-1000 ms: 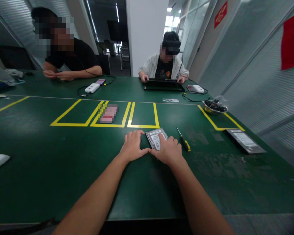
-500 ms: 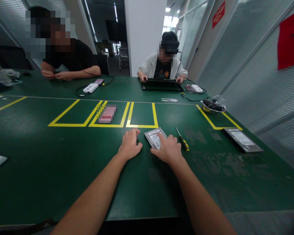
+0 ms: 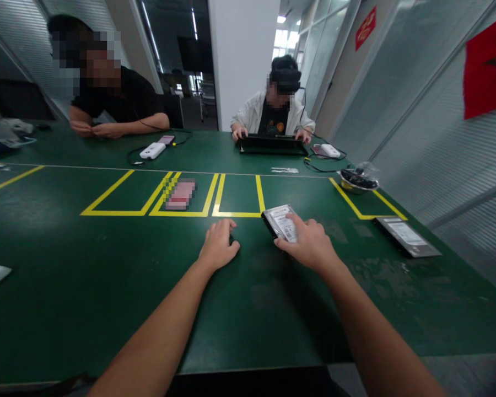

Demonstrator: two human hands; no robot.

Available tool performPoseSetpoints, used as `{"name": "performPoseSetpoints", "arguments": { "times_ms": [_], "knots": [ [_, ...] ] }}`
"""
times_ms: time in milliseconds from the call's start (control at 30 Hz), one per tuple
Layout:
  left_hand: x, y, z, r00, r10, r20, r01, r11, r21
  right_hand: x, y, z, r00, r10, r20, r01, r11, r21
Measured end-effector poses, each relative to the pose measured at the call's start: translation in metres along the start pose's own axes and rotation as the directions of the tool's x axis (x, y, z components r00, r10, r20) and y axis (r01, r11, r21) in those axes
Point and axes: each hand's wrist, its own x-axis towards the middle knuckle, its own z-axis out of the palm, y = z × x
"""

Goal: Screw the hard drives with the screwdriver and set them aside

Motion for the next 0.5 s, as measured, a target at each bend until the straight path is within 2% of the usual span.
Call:
{"name": "performPoseSetpoints", "arguments": {
  "times_ms": [167,333,500],
  "knots": [
    [0.003,0.000,-0.001,0.998,-0.030,0.059,0.027,0.999,0.046,-0.003,0.054,-0.014,0.992,0.039,-0.121,-0.044,0.998,-0.036],
    [0.006,0.003,-0.001,0.994,-0.049,0.102,0.040,0.995,0.095,-0.013,0.117,-0.026,0.982,0.095,-0.166,-0.114,0.988,-0.108],
    [0.011,0.005,0.001,0.990,-0.068,0.126,0.050,0.989,0.141,-0.033,0.188,-0.024,0.962,0.169,-0.212,-0.199,0.972,-0.127]
  ]
}}
